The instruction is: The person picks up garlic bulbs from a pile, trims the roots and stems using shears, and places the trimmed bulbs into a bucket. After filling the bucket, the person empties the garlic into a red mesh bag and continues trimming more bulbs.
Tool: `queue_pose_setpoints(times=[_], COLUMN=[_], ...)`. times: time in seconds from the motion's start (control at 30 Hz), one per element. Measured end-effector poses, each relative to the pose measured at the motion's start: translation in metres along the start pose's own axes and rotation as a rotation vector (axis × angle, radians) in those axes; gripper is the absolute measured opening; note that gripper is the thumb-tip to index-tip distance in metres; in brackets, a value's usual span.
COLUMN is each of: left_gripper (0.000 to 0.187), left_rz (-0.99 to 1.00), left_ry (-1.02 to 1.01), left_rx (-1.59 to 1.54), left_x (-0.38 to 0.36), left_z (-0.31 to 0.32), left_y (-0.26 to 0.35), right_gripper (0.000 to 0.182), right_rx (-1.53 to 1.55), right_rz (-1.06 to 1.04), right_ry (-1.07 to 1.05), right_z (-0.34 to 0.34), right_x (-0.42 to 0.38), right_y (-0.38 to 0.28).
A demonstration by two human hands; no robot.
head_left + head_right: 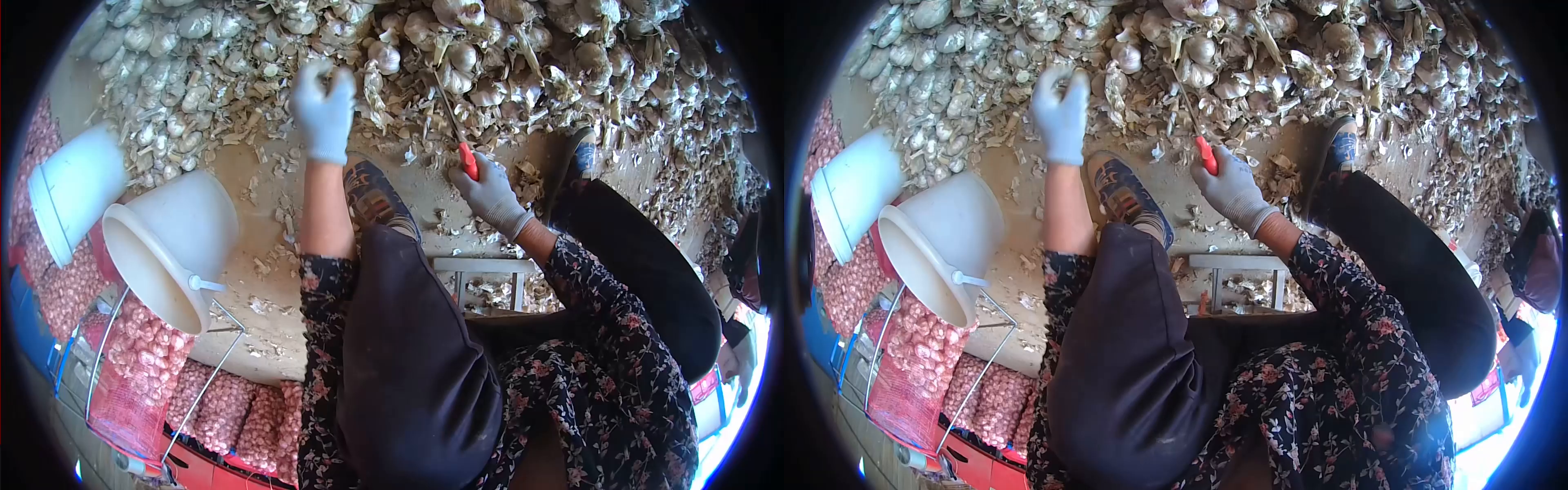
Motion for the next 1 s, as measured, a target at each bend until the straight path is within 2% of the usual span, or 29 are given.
queue_pose_setpoints(times=[0.07, 0.1, 0.17, 0.2, 0.27, 0.3, 0.37, 0.43, 0.47, 0.5, 0.57, 0.6, 0.67, 0.97, 1.0], left_gripper=[0.038, 0.047, 0.046, 0.046, 0.045, 0.041, 0.042, 0.036, 0.036, 0.035, 0.032, 0.032, 0.029, 0.026, 0.025], left_rz=[0.205, 0.076, 0.067, 0.071, -0.150, -0.165, -0.201, -0.123, -0.267, -0.263, -0.284, -0.278, -0.125, -0.011, -0.012], left_ry=[-0.230, -0.525, -0.622, -0.618, -0.560, -0.368, -0.373, -0.379, -0.374, -0.372, -0.373, -0.374, -0.342, -0.262, -0.283], left_rx=[0.473, 0.814, 1.192, 1.192, 0.731, 0.250, -0.337, -0.482, -0.446, -0.486, -0.591, -0.595, -0.420, -0.118, -0.072], left_x=[0.010, 0.010, 0.026, 0.026, 0.018, 0.009, -0.011, -0.031, -0.043, -0.050, -0.054, -0.054, -0.050, -0.054, -0.055], left_z=[0.041, 0.065, 0.086, 0.084, 0.057, 0.039, 0.016, -0.001, -0.009, -0.011, -0.015, -0.016, -0.022, -0.046, -0.048], left_y=[0.047, 0.051, 0.029, 0.022, 0.015, 0.014, -0.004, -0.004, 0.003, -0.001, 0.006, 0.010, 0.025, 0.027, 0.024], right_gripper=[0.039, 0.039, 0.038, 0.038, 0.037, 0.036, 0.032, 0.032, 0.033, 0.033, 0.034, 0.044, 0.045, 0.048, 0.046], right_rx=[-0.005, -0.007, 0.096, 0.055, -0.026, -0.108, -0.233, -0.369, -0.354, -0.350, -0.591, -0.687, -0.723, -0.837, -0.798], right_rz=[0.006, 0.003, 0.027, 0.025, -0.045, -0.111, -0.269, -0.375, -0.442, -0.443, -0.527, -0.487, -0.507, -0.472, -0.543], right_ry=[-0.005, -0.004, -0.018, -0.032, -0.001, 0.023, 0.067, 0.089, 0.096, 0.092, 0.144, 0.128, 0.162, 0.011, 0.050], right_z=[0.002, 0.005, 0.011, 0.011, 0.006, 0.003, -0.005, -0.004, -0.006, -0.007, -0.009, -0.009, -0.014, 0.007, 0.011], right_x=[-0.001, -0.001, 0.000, -0.001, -0.001, -0.001, -0.002, -0.001, -0.004, -0.005, -0.009, -0.009, -0.009, -0.008, -0.006], right_y=[-0.004, -0.005, -0.002, -0.004, -0.007, -0.010, -0.024, -0.027, -0.039, -0.045, -0.064, -0.070, -0.082, -0.105, -0.100])
Point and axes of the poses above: each hand's wrist, its own x-axis towards the middle knuckle, its own z-axis out of the palm, y = z × x, the point moved 7 cm from there along x, towards the middle knuckle, and after that the axes turned 2 degrees about x, right-handed, at the moved point
